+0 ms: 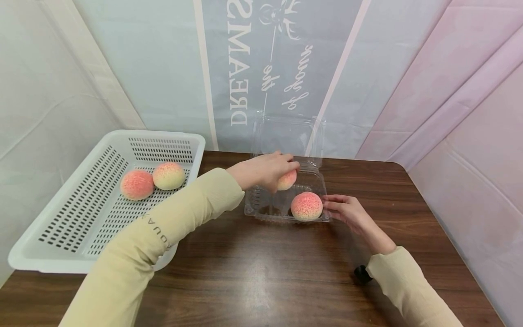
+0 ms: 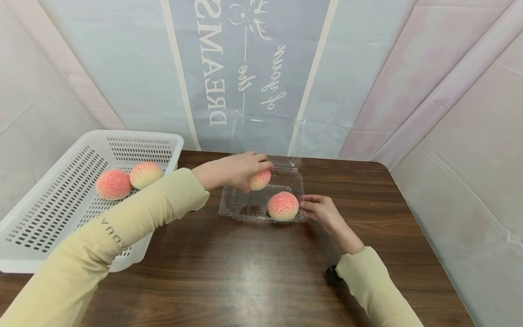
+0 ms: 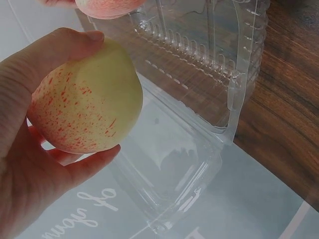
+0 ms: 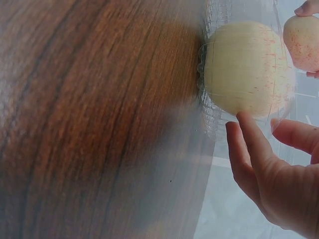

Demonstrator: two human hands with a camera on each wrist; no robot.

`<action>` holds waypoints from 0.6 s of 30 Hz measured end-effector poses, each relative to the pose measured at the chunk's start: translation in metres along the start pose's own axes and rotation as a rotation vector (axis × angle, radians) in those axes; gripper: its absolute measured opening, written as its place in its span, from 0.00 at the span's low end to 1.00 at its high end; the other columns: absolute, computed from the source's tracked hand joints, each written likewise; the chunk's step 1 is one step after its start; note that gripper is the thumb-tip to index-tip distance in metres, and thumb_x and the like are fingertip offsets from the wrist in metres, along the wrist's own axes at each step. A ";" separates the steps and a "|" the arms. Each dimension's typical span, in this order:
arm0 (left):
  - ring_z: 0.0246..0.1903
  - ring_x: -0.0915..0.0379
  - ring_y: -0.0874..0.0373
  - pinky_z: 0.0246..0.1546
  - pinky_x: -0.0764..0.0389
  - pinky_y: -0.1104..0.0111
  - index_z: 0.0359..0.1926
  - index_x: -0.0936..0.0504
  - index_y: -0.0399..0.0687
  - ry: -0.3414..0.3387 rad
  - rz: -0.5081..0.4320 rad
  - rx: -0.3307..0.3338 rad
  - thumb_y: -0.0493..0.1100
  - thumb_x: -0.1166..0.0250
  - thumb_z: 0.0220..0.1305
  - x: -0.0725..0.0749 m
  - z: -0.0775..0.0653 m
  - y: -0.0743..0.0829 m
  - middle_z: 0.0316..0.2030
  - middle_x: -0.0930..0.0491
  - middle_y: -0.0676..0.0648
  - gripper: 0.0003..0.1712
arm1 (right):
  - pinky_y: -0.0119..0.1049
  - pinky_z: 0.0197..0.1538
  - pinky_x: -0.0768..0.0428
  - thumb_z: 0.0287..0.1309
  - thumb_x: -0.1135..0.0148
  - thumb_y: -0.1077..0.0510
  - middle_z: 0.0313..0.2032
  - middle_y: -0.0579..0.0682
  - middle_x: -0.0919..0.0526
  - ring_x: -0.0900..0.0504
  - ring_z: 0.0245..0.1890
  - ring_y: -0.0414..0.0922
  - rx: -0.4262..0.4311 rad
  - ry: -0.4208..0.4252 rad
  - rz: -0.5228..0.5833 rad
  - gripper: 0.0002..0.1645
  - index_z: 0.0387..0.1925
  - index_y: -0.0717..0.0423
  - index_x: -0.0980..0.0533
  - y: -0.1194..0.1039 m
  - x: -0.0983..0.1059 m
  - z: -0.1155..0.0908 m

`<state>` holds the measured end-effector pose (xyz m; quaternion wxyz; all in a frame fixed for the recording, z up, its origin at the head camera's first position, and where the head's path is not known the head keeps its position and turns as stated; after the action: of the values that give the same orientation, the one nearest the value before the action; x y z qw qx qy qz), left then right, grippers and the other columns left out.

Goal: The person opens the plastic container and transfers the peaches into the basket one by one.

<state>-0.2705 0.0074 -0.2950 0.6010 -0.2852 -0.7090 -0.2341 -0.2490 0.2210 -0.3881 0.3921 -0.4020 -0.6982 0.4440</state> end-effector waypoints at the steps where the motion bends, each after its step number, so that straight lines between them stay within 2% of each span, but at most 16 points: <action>1: 0.51 0.37 0.51 0.45 0.27 0.60 0.60 0.36 0.53 0.005 0.001 0.000 0.45 0.25 0.37 0.000 -0.001 -0.001 0.55 0.36 0.48 0.47 | 0.28 0.45 0.24 0.63 0.51 0.62 0.60 0.71 0.40 0.23 0.39 0.29 -0.001 0.001 0.001 0.30 0.61 0.78 0.45 0.000 0.000 0.000; 11: 0.51 0.38 0.50 0.43 0.25 0.58 0.60 0.36 0.53 0.048 -0.019 0.005 0.43 0.25 0.35 0.003 -0.006 -0.004 0.54 0.35 0.48 0.47 | 0.27 0.45 0.25 0.63 0.52 0.62 0.61 0.72 0.43 0.24 0.39 0.28 0.001 -0.003 -0.001 0.30 0.61 0.77 0.45 0.001 -0.001 0.000; 18: 0.50 0.37 0.50 0.46 0.28 0.61 0.60 0.36 0.52 0.080 0.002 0.005 0.42 0.27 0.37 0.005 -0.009 -0.005 0.53 0.35 0.47 0.45 | 0.26 0.45 0.25 0.63 0.52 0.62 0.61 0.73 0.43 0.24 0.39 0.28 0.004 -0.002 -0.001 0.30 0.61 0.78 0.45 0.001 -0.001 0.001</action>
<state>-0.2680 -0.0023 -0.2880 0.6300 -0.2749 -0.6845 -0.2428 -0.2490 0.2206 -0.3892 0.3924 -0.4003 -0.6979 0.4457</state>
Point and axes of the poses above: each hand's wrist, its own z-axis towards the middle knuckle, its own x-axis out of the back of the hand, y = z × x, the point moved 4 cm from there along z, towards the middle knuckle
